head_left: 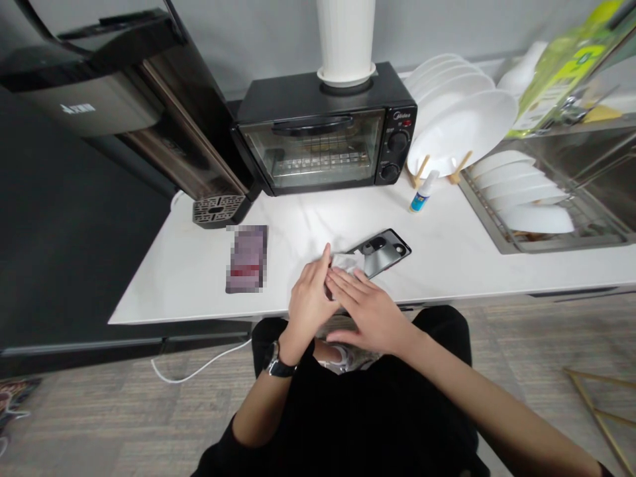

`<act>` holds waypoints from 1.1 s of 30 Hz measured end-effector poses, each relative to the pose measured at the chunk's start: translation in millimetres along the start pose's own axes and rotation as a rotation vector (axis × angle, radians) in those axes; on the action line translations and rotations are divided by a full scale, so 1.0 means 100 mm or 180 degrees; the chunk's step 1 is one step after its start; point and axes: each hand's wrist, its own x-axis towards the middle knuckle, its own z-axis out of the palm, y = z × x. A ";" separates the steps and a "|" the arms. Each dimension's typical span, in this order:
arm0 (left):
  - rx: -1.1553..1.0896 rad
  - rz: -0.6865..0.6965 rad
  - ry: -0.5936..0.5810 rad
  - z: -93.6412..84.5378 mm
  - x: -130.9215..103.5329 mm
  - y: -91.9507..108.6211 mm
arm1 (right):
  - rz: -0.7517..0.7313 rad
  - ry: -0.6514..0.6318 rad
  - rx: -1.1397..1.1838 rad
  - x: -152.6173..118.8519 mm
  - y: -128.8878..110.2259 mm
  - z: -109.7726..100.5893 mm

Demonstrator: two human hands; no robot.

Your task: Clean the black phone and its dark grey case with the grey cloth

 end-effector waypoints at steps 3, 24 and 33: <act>-0.0115 0.0063 -0.0019 -0.01 0.00 0.01 | 0.0314 0.0000 -0.0220 -0.21 0.24 -0.18; -0.0120 -0.0006 0.0096 0.01 0.00 0.02 | 0.0877 0.0279 -0.0641 -0.33 0.63 -0.30; 0.0005 -0.0087 0.0108 0.02 0.00 -0.03 | 0.0344 0.0153 -0.0118 0.19 -0.12 0.09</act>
